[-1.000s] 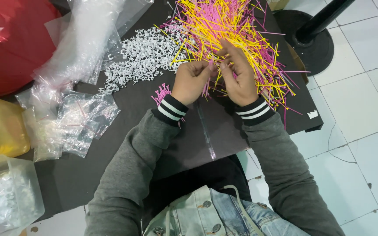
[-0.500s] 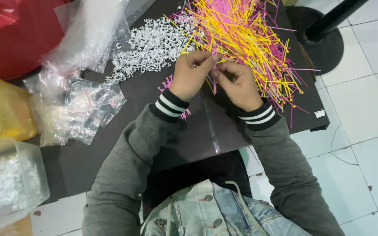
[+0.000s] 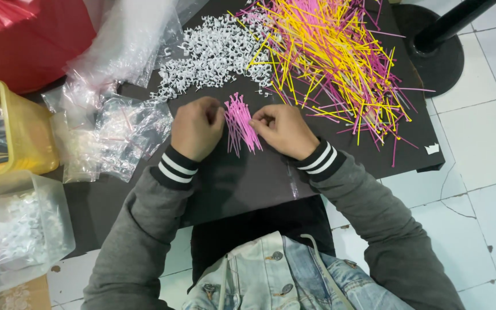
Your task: Sorting pink cable ties from a mixed pile and organizing them into a bundle.
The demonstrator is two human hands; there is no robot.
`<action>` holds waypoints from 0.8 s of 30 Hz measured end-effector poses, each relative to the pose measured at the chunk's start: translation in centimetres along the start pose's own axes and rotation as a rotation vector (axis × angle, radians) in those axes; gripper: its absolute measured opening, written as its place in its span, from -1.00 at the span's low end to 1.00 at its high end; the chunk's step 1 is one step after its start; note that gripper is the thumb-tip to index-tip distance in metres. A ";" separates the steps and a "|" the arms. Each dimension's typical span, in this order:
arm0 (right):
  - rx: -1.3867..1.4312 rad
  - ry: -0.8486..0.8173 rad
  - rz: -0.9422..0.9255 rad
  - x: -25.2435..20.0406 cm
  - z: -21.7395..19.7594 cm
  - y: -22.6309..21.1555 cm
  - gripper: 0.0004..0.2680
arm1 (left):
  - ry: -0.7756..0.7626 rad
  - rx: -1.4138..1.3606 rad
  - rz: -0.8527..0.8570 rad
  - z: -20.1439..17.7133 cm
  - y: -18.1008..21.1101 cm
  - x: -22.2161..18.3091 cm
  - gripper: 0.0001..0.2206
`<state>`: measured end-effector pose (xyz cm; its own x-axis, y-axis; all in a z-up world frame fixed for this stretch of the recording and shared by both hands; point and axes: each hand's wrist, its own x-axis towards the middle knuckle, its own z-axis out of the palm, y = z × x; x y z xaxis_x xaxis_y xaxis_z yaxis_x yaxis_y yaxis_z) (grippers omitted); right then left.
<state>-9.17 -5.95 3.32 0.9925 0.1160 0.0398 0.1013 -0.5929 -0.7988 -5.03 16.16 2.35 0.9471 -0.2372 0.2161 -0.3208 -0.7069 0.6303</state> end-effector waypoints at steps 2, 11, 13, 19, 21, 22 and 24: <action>-0.011 0.003 -0.041 -0.3 0.1 -0.3 -0.88 | -0.013 0.026 -0.018 0.4 0.4 -0.3 -0.81; -0.143 0.140 -0.230 -3.2 -4.7 1.0 -0.86 | 0.179 0.014 0.312 0.8 1.8 -0.5 -0.86; -0.223 0.169 -0.216 -4.0 -7.0 2.4 -0.86 | 0.200 -0.040 0.386 1.2 1.9 -0.4 -0.87; -0.542 0.245 -0.133 -6.1 -12.8 7.0 -0.83 | 0.203 -0.106 0.518 2.1 3.1 0.0 -0.88; -0.615 0.240 -0.169 -6.3 -12.8 7.6 -0.85 | 0.186 -0.148 0.538 2.7 3.5 -0.1 -0.89; -0.610 0.240 -0.165 -5.8 -12.6 8.0 -0.85 | 0.180 -0.145 0.537 2.7 4.0 -0.2 -0.89; -0.640 0.192 -0.174 -4.7 -12.3 8.7 -0.87 | 0.172 -0.183 0.566 2.6 5.0 -0.1 -0.91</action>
<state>-12.11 -21.43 3.59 0.9466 0.1438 0.2885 0.2225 -0.9391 -0.2620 -6.70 10.93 3.51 0.6209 -0.4204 0.6616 -0.7829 -0.3739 0.4972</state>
